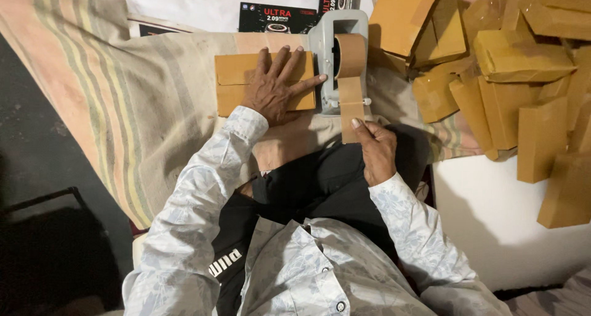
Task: The person sits on the floor and repeatedly packs small black product boxes into larger brown cardboard boxes. They close the flaps and seal each box using a handheld tape dispenser, then set the finished packages aside.
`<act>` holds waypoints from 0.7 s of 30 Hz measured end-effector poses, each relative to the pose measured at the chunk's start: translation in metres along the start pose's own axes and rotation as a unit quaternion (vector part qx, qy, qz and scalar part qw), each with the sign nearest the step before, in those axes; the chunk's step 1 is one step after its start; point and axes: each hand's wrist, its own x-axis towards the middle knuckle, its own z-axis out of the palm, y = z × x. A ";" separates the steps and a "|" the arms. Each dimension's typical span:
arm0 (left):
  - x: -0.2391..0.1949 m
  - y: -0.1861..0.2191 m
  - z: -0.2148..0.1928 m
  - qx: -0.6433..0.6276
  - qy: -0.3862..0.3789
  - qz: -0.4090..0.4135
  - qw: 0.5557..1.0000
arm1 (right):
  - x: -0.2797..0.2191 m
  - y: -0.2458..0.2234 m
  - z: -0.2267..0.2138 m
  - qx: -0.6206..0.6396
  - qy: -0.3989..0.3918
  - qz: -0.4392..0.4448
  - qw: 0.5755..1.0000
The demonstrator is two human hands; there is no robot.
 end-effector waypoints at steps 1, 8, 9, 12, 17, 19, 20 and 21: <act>-0.001 0.000 0.000 -0.003 0.000 0.001 1.000 | 0.001 0.003 -0.001 -0.005 -0.004 -0.004 1.000; 0.001 0.000 0.008 -0.032 0.011 0.001 0.999 | 0.010 0.030 0.003 0.037 -0.015 0.002 0.999; 0.001 -0.001 0.010 -0.034 0.007 -0.001 0.999 | 0.015 0.036 0.004 0.052 -0.023 -0.001 0.998; -0.005 0.002 0.015 -0.021 0.018 0.002 1.000 | 0.037 0.060 0.007 0.037 -0.017 0.019 0.999; 0.005 -0.006 0.010 -0.027 0.014 -0.003 1.000 | 0.047 0.087 0.016 -0.043 0.009 0.107 0.993; 0.003 -0.001 0.011 -0.044 0.053 0.001 0.998 | 0.038 0.088 0.012 -0.051 -0.024 0.092 0.994; -0.002 0.006 0.013 -0.063 0.041 -0.015 0.997 | 0.029 0.084 0.007 -0.055 -0.055 0.090 0.993; -0.003 0.003 0.011 -0.072 0.037 -0.038 0.996 | 0.033 0.073 0.008 -0.058 -0.094 0.075 0.991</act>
